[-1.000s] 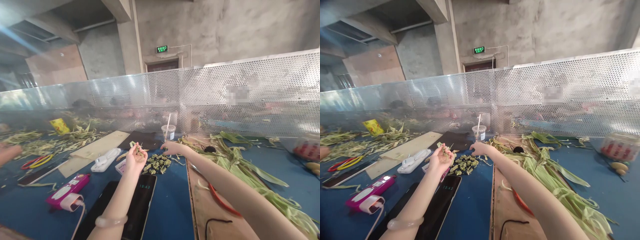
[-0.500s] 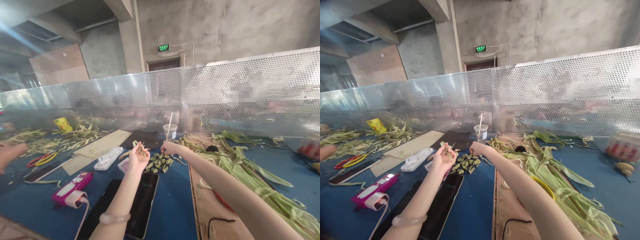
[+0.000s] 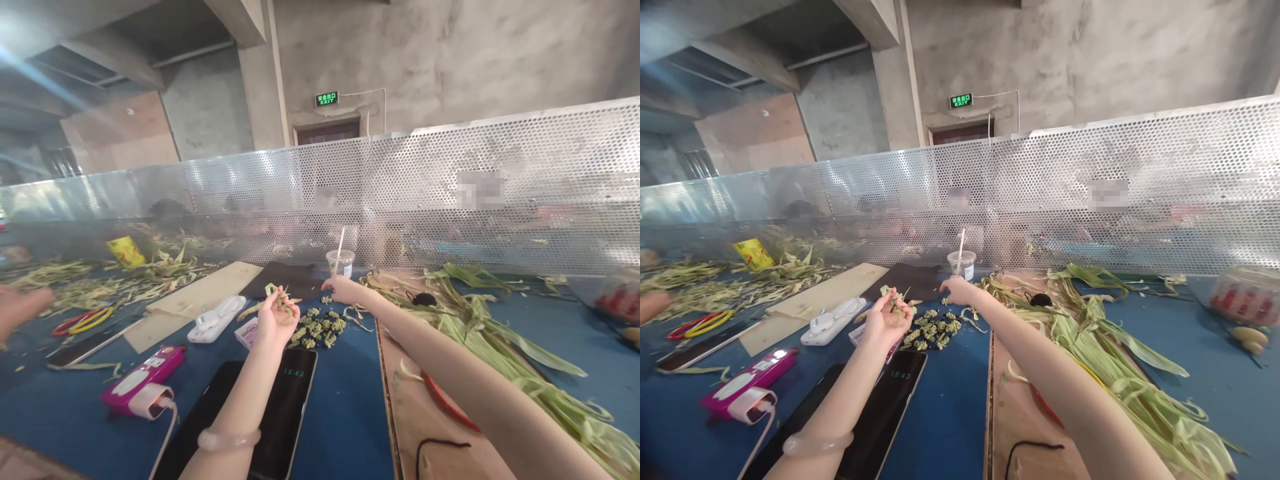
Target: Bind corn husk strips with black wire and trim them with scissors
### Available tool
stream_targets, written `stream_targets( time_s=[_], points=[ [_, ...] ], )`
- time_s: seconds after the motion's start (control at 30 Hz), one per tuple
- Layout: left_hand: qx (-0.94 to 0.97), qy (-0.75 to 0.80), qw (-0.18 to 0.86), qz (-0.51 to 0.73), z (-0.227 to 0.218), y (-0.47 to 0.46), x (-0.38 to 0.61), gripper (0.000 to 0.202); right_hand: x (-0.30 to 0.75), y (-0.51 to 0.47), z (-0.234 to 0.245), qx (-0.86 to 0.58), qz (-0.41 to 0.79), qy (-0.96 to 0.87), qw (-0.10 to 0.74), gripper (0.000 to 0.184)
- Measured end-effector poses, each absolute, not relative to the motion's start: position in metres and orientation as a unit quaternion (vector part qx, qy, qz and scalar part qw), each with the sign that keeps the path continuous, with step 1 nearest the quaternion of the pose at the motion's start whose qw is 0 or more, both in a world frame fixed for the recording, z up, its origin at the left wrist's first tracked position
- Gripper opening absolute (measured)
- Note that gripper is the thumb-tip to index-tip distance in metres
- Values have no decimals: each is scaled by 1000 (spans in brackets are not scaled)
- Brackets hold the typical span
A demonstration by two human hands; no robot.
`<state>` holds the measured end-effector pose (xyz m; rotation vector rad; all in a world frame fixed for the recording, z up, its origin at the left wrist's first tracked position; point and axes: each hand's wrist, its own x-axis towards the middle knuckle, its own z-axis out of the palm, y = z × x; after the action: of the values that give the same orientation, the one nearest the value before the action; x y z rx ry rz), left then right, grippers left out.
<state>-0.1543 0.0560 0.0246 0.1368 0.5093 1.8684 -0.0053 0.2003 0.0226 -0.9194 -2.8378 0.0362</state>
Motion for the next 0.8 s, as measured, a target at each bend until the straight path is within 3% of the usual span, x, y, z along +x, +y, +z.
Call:
stream_targets(
  time_s=[0.17,0.5,0.8],
  points=[
    [58,217,563,795,25,55,-154,10,-10,190,22,-249,77,-966,4,30],
    [64,216,564,795,26,54,-156,11,-39,186,23,-259,108,-958,55,29],
    [68,203,574,790,24,56,-159,10,-49,179,19,-217,130,-968,-7,25]
  ],
)
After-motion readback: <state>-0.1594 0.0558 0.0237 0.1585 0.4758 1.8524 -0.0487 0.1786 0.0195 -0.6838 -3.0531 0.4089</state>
